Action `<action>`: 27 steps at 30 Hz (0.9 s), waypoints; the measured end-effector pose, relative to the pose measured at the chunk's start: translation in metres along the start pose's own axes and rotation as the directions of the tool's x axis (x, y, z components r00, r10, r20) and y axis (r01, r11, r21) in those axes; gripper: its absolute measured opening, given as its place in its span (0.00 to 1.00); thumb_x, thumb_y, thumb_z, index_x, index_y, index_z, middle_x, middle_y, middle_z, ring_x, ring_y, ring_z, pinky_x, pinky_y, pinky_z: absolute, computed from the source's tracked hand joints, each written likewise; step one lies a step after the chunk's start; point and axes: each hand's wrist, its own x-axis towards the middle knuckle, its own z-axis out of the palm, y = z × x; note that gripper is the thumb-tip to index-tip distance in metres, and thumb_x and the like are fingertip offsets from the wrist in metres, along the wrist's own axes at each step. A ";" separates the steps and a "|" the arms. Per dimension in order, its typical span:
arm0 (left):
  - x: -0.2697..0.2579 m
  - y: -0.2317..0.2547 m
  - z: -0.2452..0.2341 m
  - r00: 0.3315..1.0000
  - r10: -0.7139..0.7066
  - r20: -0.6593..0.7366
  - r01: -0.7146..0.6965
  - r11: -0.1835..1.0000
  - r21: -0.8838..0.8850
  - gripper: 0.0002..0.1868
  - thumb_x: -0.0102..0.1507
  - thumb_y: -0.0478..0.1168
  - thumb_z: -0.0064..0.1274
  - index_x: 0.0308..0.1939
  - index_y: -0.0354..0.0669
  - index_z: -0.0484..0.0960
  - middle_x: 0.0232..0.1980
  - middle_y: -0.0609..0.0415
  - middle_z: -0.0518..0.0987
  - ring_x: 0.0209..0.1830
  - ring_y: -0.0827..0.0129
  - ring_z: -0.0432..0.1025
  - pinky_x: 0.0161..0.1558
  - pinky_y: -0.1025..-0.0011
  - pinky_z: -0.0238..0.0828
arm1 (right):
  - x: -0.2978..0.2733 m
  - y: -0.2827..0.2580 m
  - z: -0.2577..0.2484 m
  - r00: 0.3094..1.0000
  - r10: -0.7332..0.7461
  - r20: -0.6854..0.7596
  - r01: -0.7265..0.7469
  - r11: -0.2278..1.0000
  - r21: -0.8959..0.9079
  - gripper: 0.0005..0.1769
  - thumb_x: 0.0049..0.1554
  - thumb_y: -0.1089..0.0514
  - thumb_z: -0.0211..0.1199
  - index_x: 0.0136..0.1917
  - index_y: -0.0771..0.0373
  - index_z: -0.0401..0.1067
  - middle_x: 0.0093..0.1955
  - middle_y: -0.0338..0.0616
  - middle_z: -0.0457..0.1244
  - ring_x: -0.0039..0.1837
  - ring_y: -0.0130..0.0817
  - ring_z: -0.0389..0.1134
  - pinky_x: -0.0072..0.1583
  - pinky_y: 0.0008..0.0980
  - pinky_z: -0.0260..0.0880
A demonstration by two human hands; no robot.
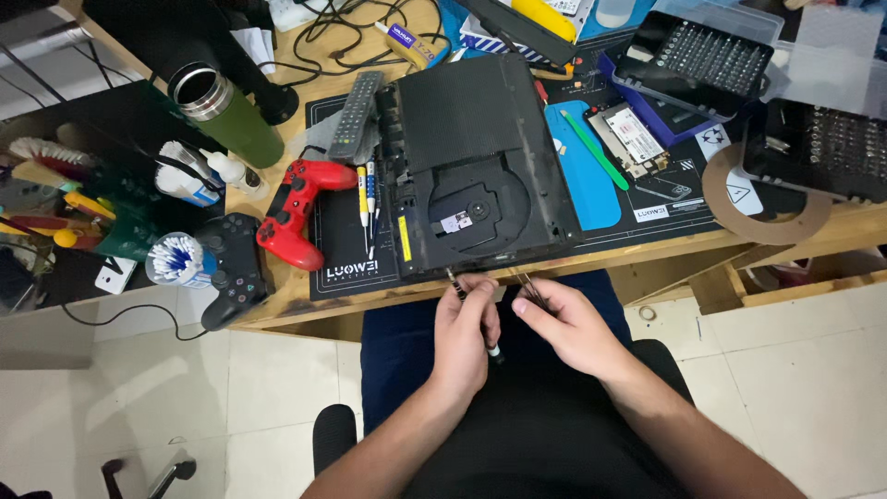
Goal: The person uses a screwdriver to remove screws from the back of a black game console, then switches to a red-handled screwdriver to continue unscrewing and prying open the casing. The console is rotated and worked on from multiple angles.
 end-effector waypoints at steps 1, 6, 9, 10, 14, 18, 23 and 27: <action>0.000 -0.003 -0.001 1.000 -0.001 0.000 0.001 1.000 0.000 0.06 0.77 0.34 0.57 0.52 0.33 0.85 0.20 0.53 0.65 0.13 0.67 0.61 0.17 0.72 0.56 | -0.001 0.004 0.001 1.000 0.001 0.000 -0.001 1.000 0.000 0.16 0.71 0.58 0.67 0.40 0.64 0.79 0.23 0.42 0.59 0.33 0.30 0.57 0.41 0.33 0.62; 0.008 -0.027 -0.013 0.991 0.005 0.136 -0.010 0.999 0.032 0.09 0.79 0.39 0.55 0.48 0.37 0.81 0.23 0.54 0.65 0.17 0.71 0.62 0.20 0.74 0.58 | -0.011 0.005 0.007 0.999 0.013 0.041 -0.017 0.996 0.089 0.19 0.74 0.60 0.60 0.39 0.61 0.76 0.24 0.35 0.54 0.32 0.27 0.54 0.40 0.29 0.62; 0.003 -0.014 -0.005 0.979 0.010 0.201 -0.012 1.000 0.007 0.11 0.80 0.42 0.51 0.47 0.39 0.79 0.25 0.52 0.68 0.18 0.68 0.64 0.22 0.72 0.60 | -0.006 -0.011 0.003 0.998 -0.029 0.058 0.027 0.999 0.041 0.26 0.74 0.59 0.54 0.33 0.60 0.74 0.19 0.41 0.57 0.27 0.31 0.55 0.37 0.32 0.65; 0.002 -0.012 -0.004 0.979 0.011 0.201 -0.013 1.000 0.006 0.11 0.80 0.42 0.51 0.47 0.39 0.79 0.25 0.52 0.68 0.18 0.68 0.64 0.22 0.72 0.60 | -0.007 -0.013 0.003 0.998 -0.030 0.058 0.028 0.999 0.040 0.26 0.74 0.59 0.54 0.33 0.60 0.74 0.19 0.41 0.57 0.27 0.31 0.55 0.37 0.32 0.65; 0.003 -0.014 -0.006 0.977 0.035 0.211 -0.039 0.999 0.016 0.06 0.79 0.35 0.51 0.54 0.35 0.79 0.27 0.55 0.66 0.23 0.69 0.63 0.25 0.71 0.61 | -0.009 -0.020 0.004 0.995 -0.062 0.082 0.063 0.998 -0.010 0.28 0.72 0.58 0.52 0.29 0.58 0.72 0.19 0.42 0.59 0.28 0.35 0.57 0.39 0.36 0.67; 0.003 -0.013 -0.005 0.977 0.062 0.202 -0.073 0.996 0.047 0.10 0.77 0.30 0.54 0.62 0.32 0.81 0.27 0.53 0.68 0.25 0.69 0.68 0.26 0.74 0.63 | -0.011 -0.009 0.003 0.989 -0.077 0.127 0.080 0.997 -0.021 0.27 0.72 0.59 0.51 0.30 0.57 0.69 0.20 0.42 0.59 0.31 0.36 0.58 0.40 0.37 0.67; 0.000 -0.010 -0.005 0.975 0.037 0.218 -0.055 0.996 0.074 0.09 0.79 0.31 0.53 0.59 0.29 0.85 0.25 0.55 0.66 0.22 0.74 0.62 0.24 0.77 0.61 | -0.009 -0.024 0.003 0.989 -0.065 0.129 0.065 0.998 0.007 0.31 0.72 0.58 0.50 0.26 0.56 0.68 0.18 0.40 0.58 0.28 0.32 0.54 0.37 0.33 0.65; -0.001 -0.007 -0.002 0.975 0.064 0.211 -0.083 0.993 0.083 0.08 0.79 0.31 0.54 0.55 0.28 0.87 0.22 0.51 0.68 0.20 0.75 0.61 0.24 0.78 0.59 | -0.006 -0.010 0.000 0.989 -0.069 0.130 0.066 0.997 0.026 0.27 0.73 0.57 0.52 0.31 0.58 0.73 0.20 0.39 0.59 0.28 0.31 0.54 0.37 0.33 0.64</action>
